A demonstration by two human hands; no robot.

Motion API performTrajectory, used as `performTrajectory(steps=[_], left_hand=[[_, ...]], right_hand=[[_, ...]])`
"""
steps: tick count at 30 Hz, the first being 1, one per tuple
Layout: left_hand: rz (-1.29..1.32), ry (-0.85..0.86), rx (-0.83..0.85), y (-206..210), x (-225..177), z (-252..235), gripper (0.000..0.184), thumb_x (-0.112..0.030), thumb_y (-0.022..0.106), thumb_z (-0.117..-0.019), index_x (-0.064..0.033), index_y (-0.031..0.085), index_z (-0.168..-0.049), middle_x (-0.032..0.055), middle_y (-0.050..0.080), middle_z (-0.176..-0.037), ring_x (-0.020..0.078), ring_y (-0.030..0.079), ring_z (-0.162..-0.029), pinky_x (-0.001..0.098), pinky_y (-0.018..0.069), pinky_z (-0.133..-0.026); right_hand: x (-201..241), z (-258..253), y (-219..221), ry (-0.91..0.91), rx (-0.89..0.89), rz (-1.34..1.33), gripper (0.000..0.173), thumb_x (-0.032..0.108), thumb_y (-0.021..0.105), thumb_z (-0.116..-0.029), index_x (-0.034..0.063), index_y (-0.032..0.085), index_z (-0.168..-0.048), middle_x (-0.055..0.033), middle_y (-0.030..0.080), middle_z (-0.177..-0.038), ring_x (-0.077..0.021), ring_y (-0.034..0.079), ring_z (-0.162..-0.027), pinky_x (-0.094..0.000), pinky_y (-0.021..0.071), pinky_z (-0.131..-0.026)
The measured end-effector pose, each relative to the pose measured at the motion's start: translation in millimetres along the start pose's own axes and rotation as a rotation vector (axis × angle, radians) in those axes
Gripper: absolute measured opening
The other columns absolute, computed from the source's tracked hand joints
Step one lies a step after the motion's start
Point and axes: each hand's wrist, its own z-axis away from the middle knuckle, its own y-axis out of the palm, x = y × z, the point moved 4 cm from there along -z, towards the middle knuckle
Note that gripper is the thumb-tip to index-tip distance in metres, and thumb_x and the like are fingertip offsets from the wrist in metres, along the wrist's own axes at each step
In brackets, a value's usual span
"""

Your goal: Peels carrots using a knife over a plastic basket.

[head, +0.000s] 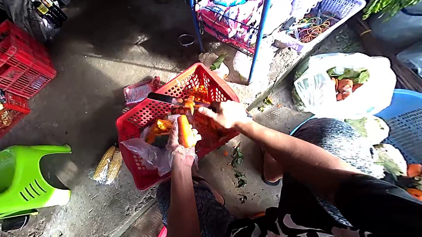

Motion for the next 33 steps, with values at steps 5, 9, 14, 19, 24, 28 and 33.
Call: performTrajectory(steps=[5,9,14,19,24,28,33], left_hand=[[0.062,0.107,-0.009,-11.1,-1.0,-0.5,0.027,-0.023,0.028,-0.1116,-0.0088,0.05,-0.116,0.0086,0.062,-0.093,0.0191,0.065,-0.082,0.0369,0.058,-0.073],[0.174,0.192,0.089,-18.0,3.8,-4.3,0.031,-0.017,0.031,-0.1096,-0.008,0.06,-0.101,0.0041,0.068,-0.082,0.0136,0.068,-0.076,0.0319,0.0589,-0.071],[-0.036,0.073,-0.027,-8.6,2.0,1.9,0.025,-0.023,0.036,-0.1113,-0.0067,0.054,-0.117,0.0103,0.063,-0.09,0.0198,0.065,-0.074,0.035,0.0581,-0.066],[0.034,0.071,0.076,-7.5,-4.0,-3.4,0.032,-0.025,0.034,-0.1113,-0.0055,0.054,-0.128,0.0145,0.066,-0.107,0.0266,0.068,-0.094,0.0446,0.0596,-0.083],[-0.007,0.222,0.089,-1.7,-6.7,9.8,0.026,-0.018,0.034,-0.1104,-0.013,0.059,-0.108,-0.0007,0.067,-0.087,0.0077,0.066,-0.081,0.0256,0.0576,-0.075],[-0.028,0.265,0.116,7.9,-11.1,16.9,0.025,-0.02,0.034,-0.1115,-0.0128,0.057,-0.114,-0.0021,0.065,-0.093,0.0046,0.064,-0.085,0.0227,0.0556,-0.077],[0.035,0.189,0.009,-4.1,3.1,9.6,0.027,-0.015,0.028,-0.1099,-0.0122,0.055,-0.105,0.0,0.063,-0.084,0.0089,0.063,-0.077,0.0261,0.0563,-0.072]], right_hand=[[27.4,34.4,13.5,-0.356,0.0,-0.026,0.084,0.082,0.041,-0.091,0.0061,0.073,-0.109,-0.0201,0.072,-0.091,-0.0422,0.07,-0.092,-0.0671,0.0506,-0.079],[42.4,52.4,32.0,-0.617,-0.082,0.124,0.095,0.089,0.031,-0.0875,0.0066,0.074,-0.109,-0.0183,0.073,-0.09,-0.0398,0.072,-0.088,-0.062,0.0524,-0.071],[12.6,11.6,10.6,-0.207,-0.011,0.096,0.084,0.082,0.041,-0.0917,0.0086,0.071,-0.119,-0.0229,0.073,-0.097,-0.0465,0.07,-0.097,-0.0698,0.0506,-0.08],[8.2,12.1,-0.2,-0.128,-0.024,-0.058,0.075,0.075,0.042,-0.097,0.008,0.071,-0.115,-0.0223,0.072,-0.095,-0.0454,0.069,-0.095,-0.0697,0.0496,-0.081],[31.7,46.3,18.1,-0.559,-0.085,0.038,0.096,0.09,0.034,-0.0854,0.005,0.075,-0.102,-0.0187,0.072,-0.083,-0.0401,0.071,-0.084,-0.0634,0.052,-0.071],[39.9,56.5,27.1,-0.722,-0.206,0.098,0.095,0.088,0.031,-0.0884,0.0039,0.074,-0.097,-0.0158,0.07,-0.077,-0.036,0.071,-0.077,-0.0571,0.053,-0.065],[22.9,37.4,29.2,-0.6,-0.165,0.069,0.096,0.088,0.033,-0.0874,0.004,0.076,-0.102,-0.019,0.072,-0.082,-0.0403,0.072,-0.082,-0.0623,0.0533,-0.067]])
